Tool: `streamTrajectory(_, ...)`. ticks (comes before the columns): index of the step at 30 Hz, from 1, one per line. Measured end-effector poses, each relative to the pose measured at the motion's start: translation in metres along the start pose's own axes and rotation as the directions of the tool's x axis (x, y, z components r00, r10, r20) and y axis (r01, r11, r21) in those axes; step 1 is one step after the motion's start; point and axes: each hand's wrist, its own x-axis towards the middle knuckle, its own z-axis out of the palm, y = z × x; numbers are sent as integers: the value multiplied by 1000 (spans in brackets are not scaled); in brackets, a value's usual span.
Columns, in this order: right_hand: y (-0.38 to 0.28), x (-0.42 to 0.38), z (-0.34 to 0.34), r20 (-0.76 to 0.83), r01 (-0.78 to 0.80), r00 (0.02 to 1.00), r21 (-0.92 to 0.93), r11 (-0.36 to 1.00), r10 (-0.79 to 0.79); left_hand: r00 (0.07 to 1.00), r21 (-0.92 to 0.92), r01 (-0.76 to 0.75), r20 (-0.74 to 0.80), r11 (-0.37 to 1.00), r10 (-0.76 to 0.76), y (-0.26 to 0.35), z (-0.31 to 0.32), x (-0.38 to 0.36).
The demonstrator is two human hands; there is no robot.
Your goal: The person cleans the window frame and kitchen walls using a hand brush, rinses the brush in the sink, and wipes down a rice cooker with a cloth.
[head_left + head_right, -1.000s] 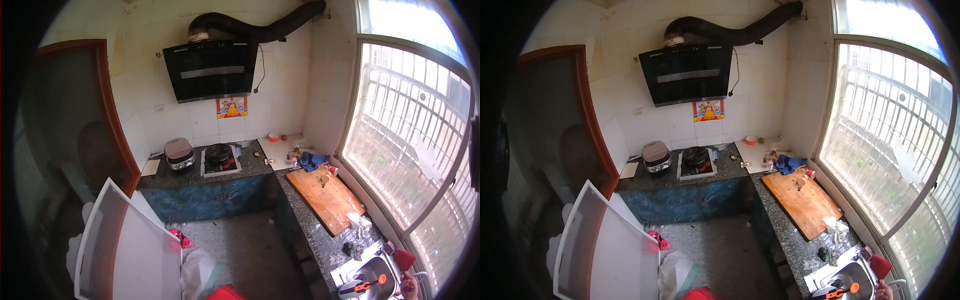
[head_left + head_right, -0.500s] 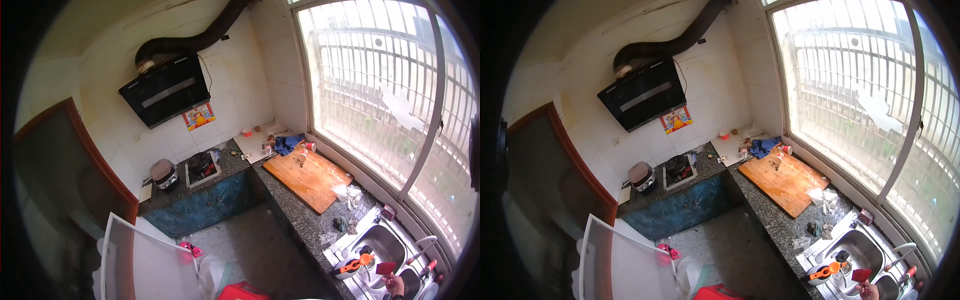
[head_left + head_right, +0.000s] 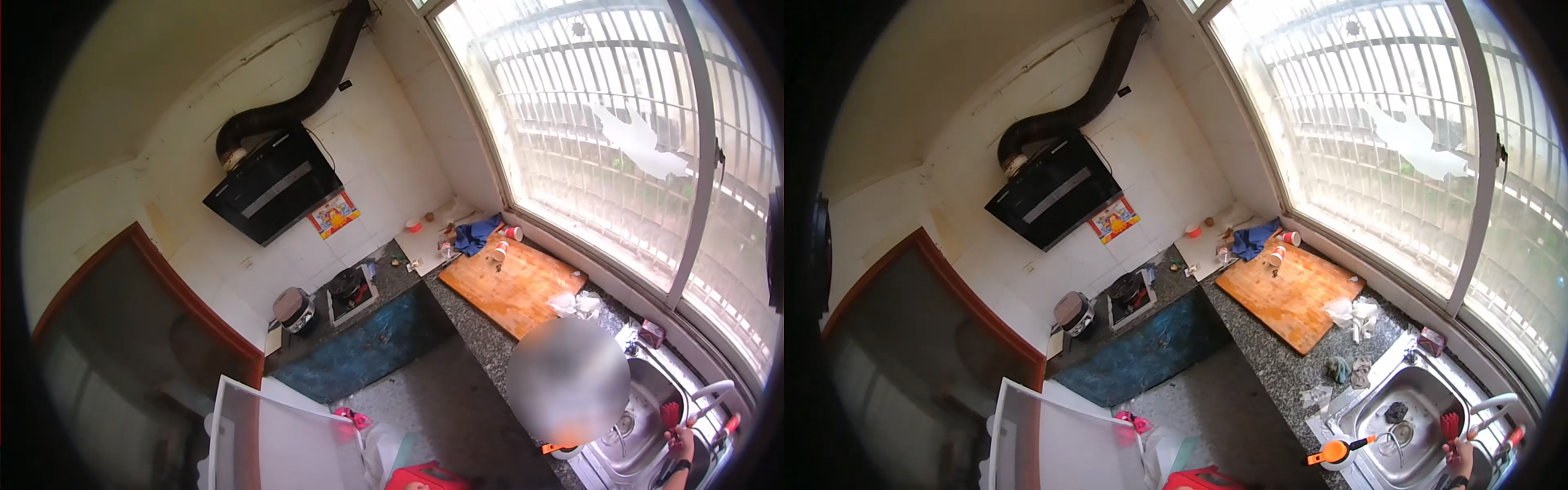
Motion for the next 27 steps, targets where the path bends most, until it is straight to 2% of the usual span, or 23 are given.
streamTrajectory(4,7,35,-20,78,-123,990,42,991,120,997,-84,72,-33,994,-75,-25,-15,-26)
streamTrajectory(6,-9,-5,27,-31,134,989,-183,974,-142,990,-81,125,-57,989,-129,-37,-20,-37)
streamTrajectory(8,-7,9,22,-18,149,987,-249,957,-159,983,-96,156,-77,983,-164,-52,-27,-46)
streamTrajectory(10,-12,29,10,39,65,997,-122,990,-61,977,-117,180,-91,977,-191,-55,-27,-52)
streamTrajectory(11,-12,37,5,90,45,995,-15,999,-44,974,-69,186,-119,980,-193,-56,-28,-54)
streamTrajectory(12,-12,40,3,95,42,995,-24,999,-39,970,-20,194,-146,981,-195,-58,-28,-57)
streamTrajectory(14,-28,4,30,36,162,986,-68,984,-160,971,-69,175,-156,982,-184,-65,-31,-54)
streamTrajectory(15,-39,-18,46,97,158,984,-123,980,-147,973,-106,149,-161,983,-165,-68,-32,-55)
streamTrajectory(16,-37,-4,29,141,75,989,-230,970,-43,973,-107,159,-150,981,-174,-69,-31,-56)
streamTrajectory(18,-28,32,-1,60,-137,982,-424,895,179,961,-157,192,-172,969,-218,-65,-27,-56)
streamTrajectory(19,-21,32,-4,38,-147,983,-430,891,180,961,-152,212,-149,965,-234,-65,-24,-58)
streamTrajectory(21,-17,27,-2,84,-179,964,-491,853,250,984,-169,113,-119,979,-134,-63,-25,-62)
streamTrajectory(22,-7,22,1,42,-143,983,-448,883,181,986,-117,118,-108,986,-130,-60,-26,-65)
streamTrajectory(23,0,9,16,69,10,997,-470,883,26,985,-122,122,-109,985,-136,-59,-24,-66)
streamTrajectory(24,-12,-26,43,9,-17,1000,-390,921,23,983,-33,145,-111,989,-148,-62,-27,-57)
streamTrajectory(25,-27,-56,56,28,-15,999,-402,915,29,979,-30,163,-119,986,-165,-60,-27,-58)
streamTrajectory(26,-40,-78,66,27,-34,998,-476,879,54,995,71,97,-29,993,-96,-66,-37,-50)
streamTrajectory(27,-37,-84,68,-71,-48,997,-505,862,14,989,-4,141,-36,990,-142,-55,-33,-51)
